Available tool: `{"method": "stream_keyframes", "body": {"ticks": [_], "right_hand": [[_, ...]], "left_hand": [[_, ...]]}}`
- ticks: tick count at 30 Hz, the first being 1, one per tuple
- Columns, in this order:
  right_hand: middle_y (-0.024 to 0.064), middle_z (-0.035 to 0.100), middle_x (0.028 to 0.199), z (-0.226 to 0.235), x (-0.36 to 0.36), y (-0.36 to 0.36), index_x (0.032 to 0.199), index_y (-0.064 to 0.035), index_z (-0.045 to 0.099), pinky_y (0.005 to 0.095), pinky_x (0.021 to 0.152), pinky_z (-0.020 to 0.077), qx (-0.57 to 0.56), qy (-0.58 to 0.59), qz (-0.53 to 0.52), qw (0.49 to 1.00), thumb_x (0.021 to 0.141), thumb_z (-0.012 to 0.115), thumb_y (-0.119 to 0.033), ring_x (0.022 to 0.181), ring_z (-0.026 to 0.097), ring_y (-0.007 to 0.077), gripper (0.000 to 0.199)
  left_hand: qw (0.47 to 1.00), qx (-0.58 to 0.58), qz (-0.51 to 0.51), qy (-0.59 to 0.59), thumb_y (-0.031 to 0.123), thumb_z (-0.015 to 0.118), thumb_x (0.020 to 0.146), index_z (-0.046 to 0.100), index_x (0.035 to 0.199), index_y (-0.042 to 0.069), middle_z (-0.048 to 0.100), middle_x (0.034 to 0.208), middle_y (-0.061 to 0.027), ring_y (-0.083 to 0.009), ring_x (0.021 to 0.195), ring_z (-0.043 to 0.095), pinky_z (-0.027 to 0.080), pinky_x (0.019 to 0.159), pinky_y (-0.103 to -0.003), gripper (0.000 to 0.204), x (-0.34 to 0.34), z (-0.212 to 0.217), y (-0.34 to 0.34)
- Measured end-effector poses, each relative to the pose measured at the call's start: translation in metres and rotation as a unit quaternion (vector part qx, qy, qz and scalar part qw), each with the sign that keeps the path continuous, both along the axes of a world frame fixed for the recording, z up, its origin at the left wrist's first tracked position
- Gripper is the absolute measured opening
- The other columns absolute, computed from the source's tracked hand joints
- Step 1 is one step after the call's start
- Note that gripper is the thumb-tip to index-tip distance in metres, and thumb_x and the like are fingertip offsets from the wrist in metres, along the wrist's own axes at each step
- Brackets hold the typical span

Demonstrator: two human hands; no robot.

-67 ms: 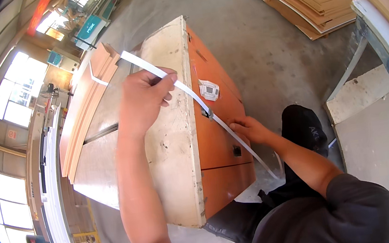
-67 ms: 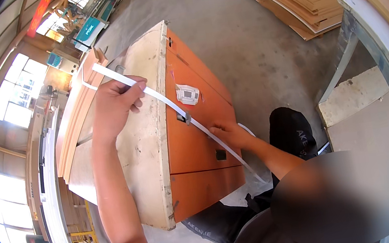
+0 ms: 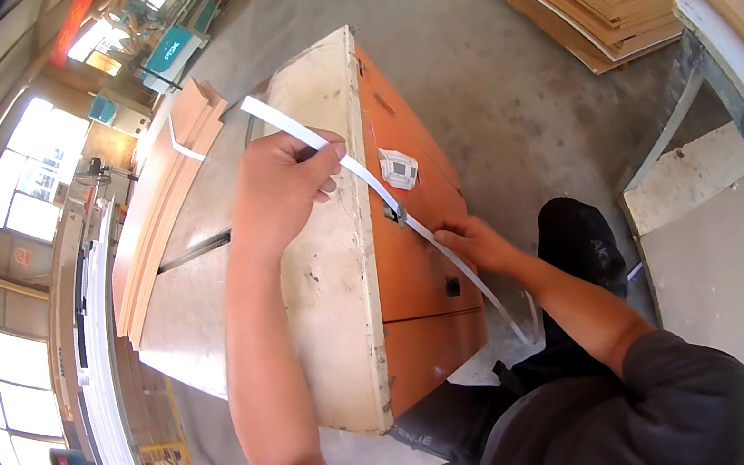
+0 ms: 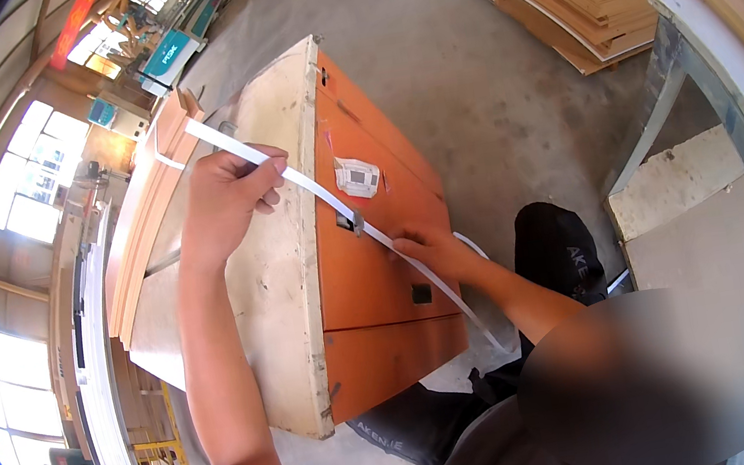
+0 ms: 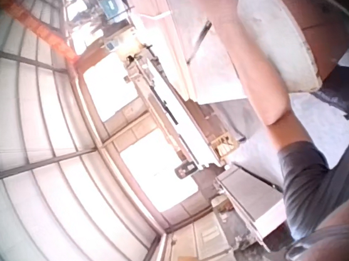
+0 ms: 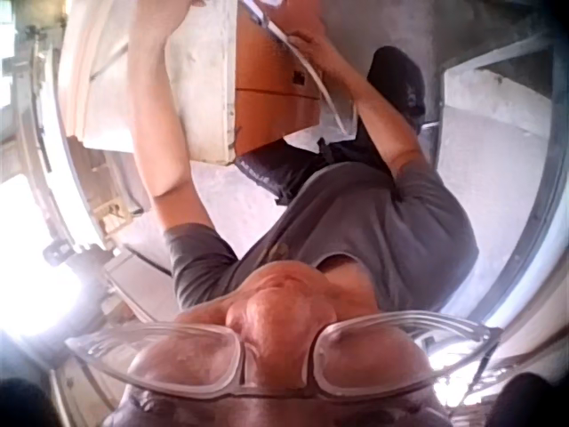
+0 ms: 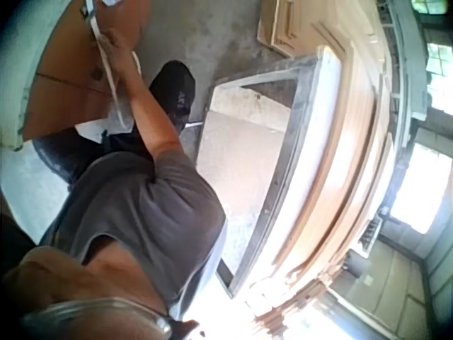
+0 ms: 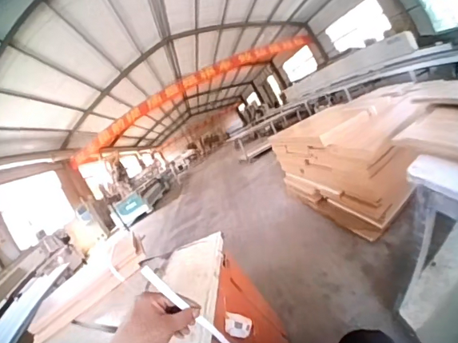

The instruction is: The person bundles wooden panels with white plastic straps in a workshop. They place panels on a workbench, wrap straps around them, cut excess strap length with a utility knife, and secure the bundles before stacking them.

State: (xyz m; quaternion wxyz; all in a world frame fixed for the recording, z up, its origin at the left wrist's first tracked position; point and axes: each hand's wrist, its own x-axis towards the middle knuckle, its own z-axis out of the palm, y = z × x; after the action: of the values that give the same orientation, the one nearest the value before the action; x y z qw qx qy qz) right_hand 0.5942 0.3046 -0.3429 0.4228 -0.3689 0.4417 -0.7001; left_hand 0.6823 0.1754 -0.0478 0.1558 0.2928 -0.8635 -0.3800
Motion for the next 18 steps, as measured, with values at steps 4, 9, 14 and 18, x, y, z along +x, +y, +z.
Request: {"method": "stream_keyframes", "body": {"ticks": [4, 9, 14, 18], "right_hand": [[0.0, 0.061, 0.083, -0.002, -0.017, -0.013, 0.105, -0.0017, 0.064, 0.0263, 0.076, 0.0464, 0.045, 0.046, 0.037, 0.997, 0.099, 0.056, -0.013, 0.079, 0.057, 0.0105, 0.015], [0.0034, 0.065, 0.085, -0.059, -0.041, -0.007, 0.098, 0.0011, 0.065, 0.0285, 0.077, 0.048, 0.112, 0.204, 0.061, 0.971, 0.095, 0.062, -0.01, 0.081, 0.059, 0.0108, 0.012], [0.0032, 0.065, 0.089, -0.037, -0.025, -0.016, 0.104, 0.0002, 0.062, 0.029, 0.079, 0.0493, 0.044, -0.037, 0.121, 0.991, 0.095, 0.061, -0.012, 0.083, 0.061, 0.0121, 0.015], [0.0016, 0.064, 0.087, -0.014, -0.029, -0.018, 0.105, -0.0021, 0.061, 0.027, 0.077, 0.0486, -0.003, -0.096, 0.109, 0.989, 0.097, 0.059, -0.015, 0.081, 0.06, 0.0104, 0.015]], "left_hand": [[1.0, -0.011, 0.006, -0.008, 0.012, 0.068, 0.088, 0.072, 0.092, 0.0, 0.061, 0.067, -0.0015, -0.0074, 0.054, 0.055, 0.046, 0.051, -0.022, 0.014, -0.007, -0.005, 0.001], [1.0, -0.021, -0.017, -0.015, 0.011, 0.067, 0.085, 0.071, 0.089, -0.004, 0.064, 0.069, -0.0048, -0.0093, 0.056, 0.056, 0.047, 0.052, -0.024, 0.016, -0.003, 0.001, -0.004], [0.994, -0.082, -0.016, -0.065, 0.011, 0.067, 0.085, 0.07, 0.092, -0.005, 0.065, 0.071, -0.006, -0.0106, 0.061, 0.055, 0.046, 0.059, -0.026, 0.018, -0.005, -0.009, 0.006], [0.984, -0.13, -0.066, -0.101, 0.013, 0.067, 0.086, 0.069, 0.096, -0.005, 0.066, 0.072, -0.006, -0.0118, 0.065, 0.054, 0.046, 0.063, -0.028, 0.02, -0.007, -0.016, 0.002]]}}
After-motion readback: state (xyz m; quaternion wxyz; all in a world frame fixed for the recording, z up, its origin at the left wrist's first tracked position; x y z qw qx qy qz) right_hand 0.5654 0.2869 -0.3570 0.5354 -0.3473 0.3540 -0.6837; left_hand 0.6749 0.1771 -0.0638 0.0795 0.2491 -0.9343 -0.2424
